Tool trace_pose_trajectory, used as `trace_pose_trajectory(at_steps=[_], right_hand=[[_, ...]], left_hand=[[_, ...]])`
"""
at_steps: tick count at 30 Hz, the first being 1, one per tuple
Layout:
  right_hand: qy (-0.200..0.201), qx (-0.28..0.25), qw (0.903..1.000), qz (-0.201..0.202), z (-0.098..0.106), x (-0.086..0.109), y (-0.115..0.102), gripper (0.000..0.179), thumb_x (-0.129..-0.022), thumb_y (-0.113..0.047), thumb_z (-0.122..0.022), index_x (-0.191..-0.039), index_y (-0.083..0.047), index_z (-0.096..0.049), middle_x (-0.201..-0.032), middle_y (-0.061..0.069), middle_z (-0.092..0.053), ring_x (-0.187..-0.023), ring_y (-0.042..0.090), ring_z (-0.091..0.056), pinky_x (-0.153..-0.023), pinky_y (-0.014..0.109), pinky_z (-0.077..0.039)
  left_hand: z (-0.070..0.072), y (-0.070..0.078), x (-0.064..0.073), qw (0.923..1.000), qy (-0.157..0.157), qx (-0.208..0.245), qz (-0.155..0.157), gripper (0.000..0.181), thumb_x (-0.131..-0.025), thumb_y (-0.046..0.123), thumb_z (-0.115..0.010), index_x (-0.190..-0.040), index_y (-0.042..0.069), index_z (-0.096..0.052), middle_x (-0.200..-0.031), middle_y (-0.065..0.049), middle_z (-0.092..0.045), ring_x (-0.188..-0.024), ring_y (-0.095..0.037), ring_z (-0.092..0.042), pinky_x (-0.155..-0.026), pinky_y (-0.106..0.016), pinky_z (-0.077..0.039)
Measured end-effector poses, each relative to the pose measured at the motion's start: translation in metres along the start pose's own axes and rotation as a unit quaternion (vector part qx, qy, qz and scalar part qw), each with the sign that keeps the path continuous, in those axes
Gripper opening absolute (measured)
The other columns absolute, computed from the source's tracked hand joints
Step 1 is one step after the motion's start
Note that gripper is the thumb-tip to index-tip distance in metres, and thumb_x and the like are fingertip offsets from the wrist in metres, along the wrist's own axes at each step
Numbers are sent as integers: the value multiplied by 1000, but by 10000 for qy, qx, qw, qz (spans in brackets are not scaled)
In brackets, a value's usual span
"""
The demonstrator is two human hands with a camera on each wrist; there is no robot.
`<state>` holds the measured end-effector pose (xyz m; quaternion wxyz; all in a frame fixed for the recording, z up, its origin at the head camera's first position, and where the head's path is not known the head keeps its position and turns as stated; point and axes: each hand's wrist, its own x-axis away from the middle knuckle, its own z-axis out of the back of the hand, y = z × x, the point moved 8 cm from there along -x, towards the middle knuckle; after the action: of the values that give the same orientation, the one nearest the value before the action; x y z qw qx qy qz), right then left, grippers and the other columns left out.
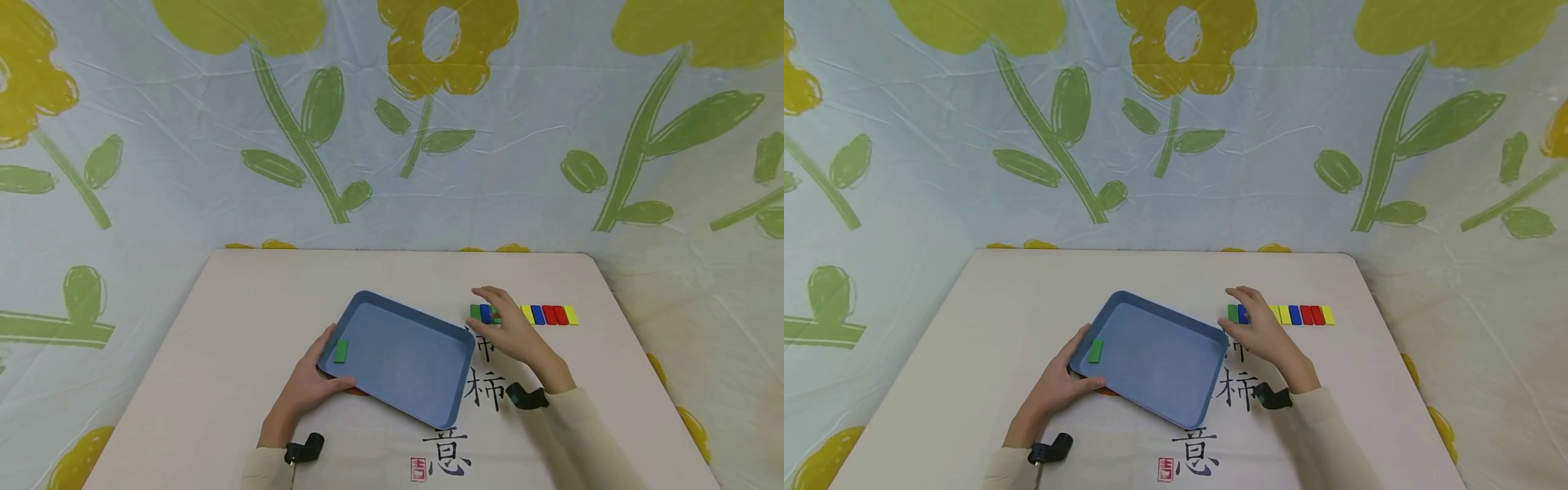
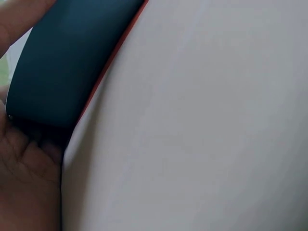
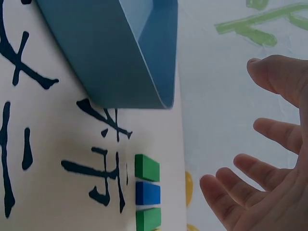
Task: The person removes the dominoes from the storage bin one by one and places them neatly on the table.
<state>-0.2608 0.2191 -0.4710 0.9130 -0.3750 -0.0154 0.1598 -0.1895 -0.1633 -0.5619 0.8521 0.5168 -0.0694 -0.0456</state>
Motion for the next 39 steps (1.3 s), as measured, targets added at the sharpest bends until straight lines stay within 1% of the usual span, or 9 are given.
trace_pose_trajectory(at_steps=[6,15,19,22,25,27,29,32,39], right_hand=[[-92,-60,9998,172,-6,-2,-13,67,-96,-33,-73,-152,-8,-47,-159,26,-36,-131,49,-53,-97,64,-54],[-144,-148,9990,394,-16,-5,-24,65,-96,-32,-73,-151,-8,-49,-158,25,-37,-133,49,-51,-96,63,-55],[-207,-232,9984,469,-21,-6,-28,65,-96,-31,-74,-152,-9,-48,-158,23,-38,-136,46,-49,-97,62,-55],[-184,-185,9976,636,-25,-7,-34,65,-96,-30,-74,-151,-7,-49,-157,24,-40,-137,44,-48,-97,60,-55],[-187,-102,9968,775,-29,-7,-40,65,-96,-28,-74,-151,-5,-49,-155,25,-42,-137,42,-50,-96,57,-55],[-239,-75,9966,779,-33,-8,-44,65,-96,-29,-75,-151,-7,-49,-155,23,-43,-137,40,-50,-96,55,-56],[-315,-107,9966,750,-36,-8,-47,66,-95,-30,-75,-152,-8,-49,-156,21,-42,-138,39,-50,-97,55,-56],[-429,-186,9963,717,-43,-10,-51,67,-95,-32,-75,-152,-9,-49,-157,20,-41,-139,39,-49,-98,55,-55],[-598,-224,9947,802,-58,-12,-59,66,-95,-31,-74,-152,-10,-49,-157,19,-41,-137,37,-51,-100,56,-54]], left_hand=[[0,-1,0,10000,29,-34,-80,113,-76,40,-92,-164,38,-21,-171,-2,-24,-158,-35,-22,-121,-66,-27],[3,-2,0,9998,93,79,-159,108,-77,36,-92,-164,35,-26,-170,-4,-27,-157,-36,-23,-122,-64,-27],[6,-1,0,9992,155,271,-254,103,-79,34,-91,-162,33,-30,-169,-5,-30,-156,-35,-26,-122,-61,-29],[7,-1,0,9985,131,447,-297,100,-81,32,-90,-162,32,-32,-168,-5,-31,-156,-32,-27,-123,-53,-30],[6,-1,0,9978,87,574,-305,99,-81,31,-89,-162,32,-32,-169,-5,-30,-156,-29,-27,-121,-32,-32],[6,-2,-1,9974,61,644,-314,98,-82,29,-89,-162,32,-32,-168,-5,-31,-156,-28,-27,-117,-18,-31],[5,-2,-1,9969,66,708,-341,98,-82,28,-89,-162,31,-33,-168,-6,-31,-156,-28,-28,-111,-8,-28],[5,-1,0,9966,77,745,-355,97,-82,28,-89,-162,30,-33,-168,-7,-31,-156,-29,-28,-108,-5,-28],[6,-1,0,9964,101,769,-337,96,-82,27,-89,-161,30,-34,-168,-7,-30,-156,-30,-27,-109,-6,-28]])
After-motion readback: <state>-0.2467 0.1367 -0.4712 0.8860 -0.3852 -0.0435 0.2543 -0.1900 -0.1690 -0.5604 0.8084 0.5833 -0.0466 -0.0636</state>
